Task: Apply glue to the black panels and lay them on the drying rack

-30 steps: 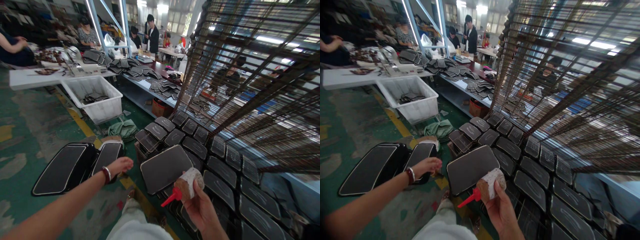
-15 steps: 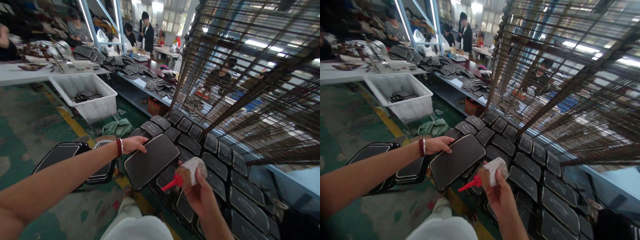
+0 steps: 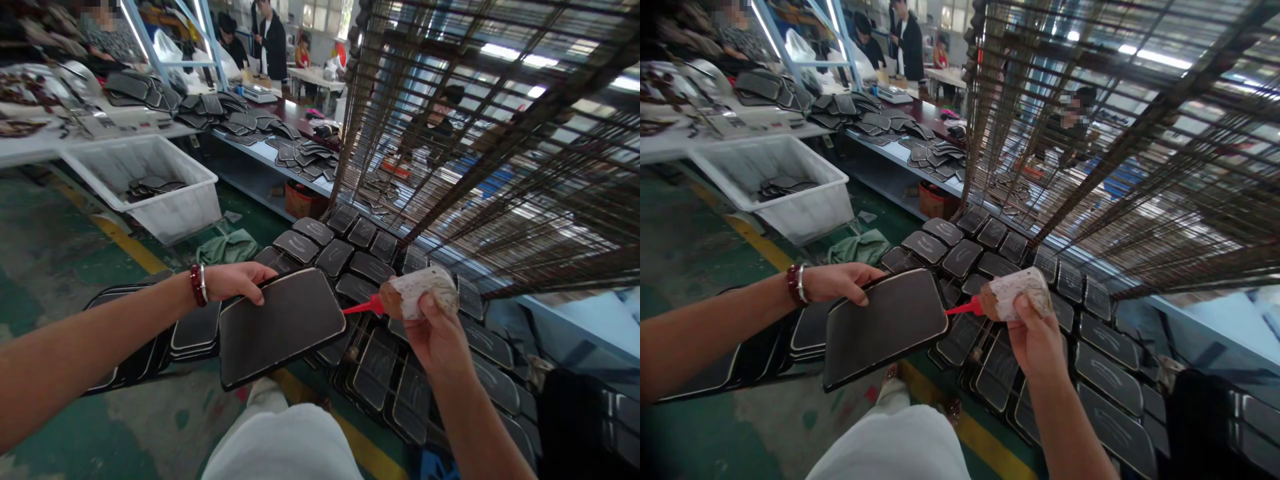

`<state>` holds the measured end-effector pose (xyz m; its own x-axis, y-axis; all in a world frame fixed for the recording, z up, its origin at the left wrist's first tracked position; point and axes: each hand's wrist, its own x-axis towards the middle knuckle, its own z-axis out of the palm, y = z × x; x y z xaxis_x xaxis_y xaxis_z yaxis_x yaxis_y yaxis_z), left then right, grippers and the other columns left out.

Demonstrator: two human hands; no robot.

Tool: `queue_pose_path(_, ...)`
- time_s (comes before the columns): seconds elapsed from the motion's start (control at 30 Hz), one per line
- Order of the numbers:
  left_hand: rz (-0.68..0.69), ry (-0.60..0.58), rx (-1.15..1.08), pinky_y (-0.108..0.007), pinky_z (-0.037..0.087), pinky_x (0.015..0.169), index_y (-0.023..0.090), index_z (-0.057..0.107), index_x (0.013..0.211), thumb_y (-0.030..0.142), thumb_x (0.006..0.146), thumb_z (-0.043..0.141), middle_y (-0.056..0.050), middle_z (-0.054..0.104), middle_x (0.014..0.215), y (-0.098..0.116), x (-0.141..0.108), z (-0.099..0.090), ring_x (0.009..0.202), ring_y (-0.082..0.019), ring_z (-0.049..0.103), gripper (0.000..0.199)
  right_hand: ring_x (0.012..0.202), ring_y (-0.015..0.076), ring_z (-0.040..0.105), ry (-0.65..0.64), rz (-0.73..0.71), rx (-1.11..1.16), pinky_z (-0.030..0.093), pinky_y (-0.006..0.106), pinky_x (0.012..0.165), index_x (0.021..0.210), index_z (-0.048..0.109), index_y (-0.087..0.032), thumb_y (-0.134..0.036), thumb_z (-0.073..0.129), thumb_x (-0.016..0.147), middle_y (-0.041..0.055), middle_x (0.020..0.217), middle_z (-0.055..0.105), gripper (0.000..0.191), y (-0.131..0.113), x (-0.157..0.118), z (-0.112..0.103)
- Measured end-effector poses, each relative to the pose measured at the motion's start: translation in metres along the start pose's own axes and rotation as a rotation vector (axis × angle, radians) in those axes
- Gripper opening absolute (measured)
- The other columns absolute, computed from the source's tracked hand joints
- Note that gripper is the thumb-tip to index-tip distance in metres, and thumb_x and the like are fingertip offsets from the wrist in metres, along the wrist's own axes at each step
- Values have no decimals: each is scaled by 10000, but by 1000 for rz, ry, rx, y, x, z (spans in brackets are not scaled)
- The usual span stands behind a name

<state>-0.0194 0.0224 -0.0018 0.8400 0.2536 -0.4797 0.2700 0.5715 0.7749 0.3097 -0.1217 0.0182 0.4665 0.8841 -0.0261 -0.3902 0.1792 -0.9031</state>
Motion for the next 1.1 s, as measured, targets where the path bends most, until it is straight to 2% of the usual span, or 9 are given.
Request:
queue_pose_path(0.13,21,36,-21,-323,566,733,152,717,997,66,584,695,-101,752,991,-3,-2,-3,787,-237,718,423,990,258,672,14,9,-19,524,455,949,1143,638,-213,-334,799,709,90,1014,723,479,4,-4,-4)
queue_pose_path(0.23,39,59,-69,-329,563,740,152,712,1032,65,590,695,-118,746,1011,-6,-1,-3,820,-253,718,451,996,229,667,97,8,11,553,378,903,1135,641,-207,-339,803,702,83,1056,713,481,9,-7,-6)
queue_pose_path(0.33,57,72,-103,-331,560,745,156,707,1058,66,601,699,-118,748,988,-8,0,-2,833,-258,717,466,968,168,664,234,-5,75,577,269,814,1100,654,-226,-326,808,696,30,1091,700,444,15,-8,-5)
queue_pose_path(0.43,81,83,-121,-330,558,757,160,706,1064,64,609,706,-115,748,981,-9,3,1,845,-257,715,466,951,136,657,313,-11,116,577,237,793,1057,666,-229,-304,798,714,-6,1058,700,375,22,-8,-3)
queue_pose_path(0.63,94,90,-163,-333,555,769,156,695,1095,54,615,712,-122,743,997,-12,7,1,872,-262,711,491,888,120,657,352,-8,135,588,238,759,1007,675,-226,-274,800,711,-33,984,697,325,31,-15,-2)
queue_pose_path(1.1,108,141,-259,-357,562,772,132,674,1123,22,609,716,-125,746,952,-21,9,3,842,-251,712,528,895,120,660,359,62,143,575,227,782,999,682,-227,-269,801,705,-25,990,705,320,48,-40,15)
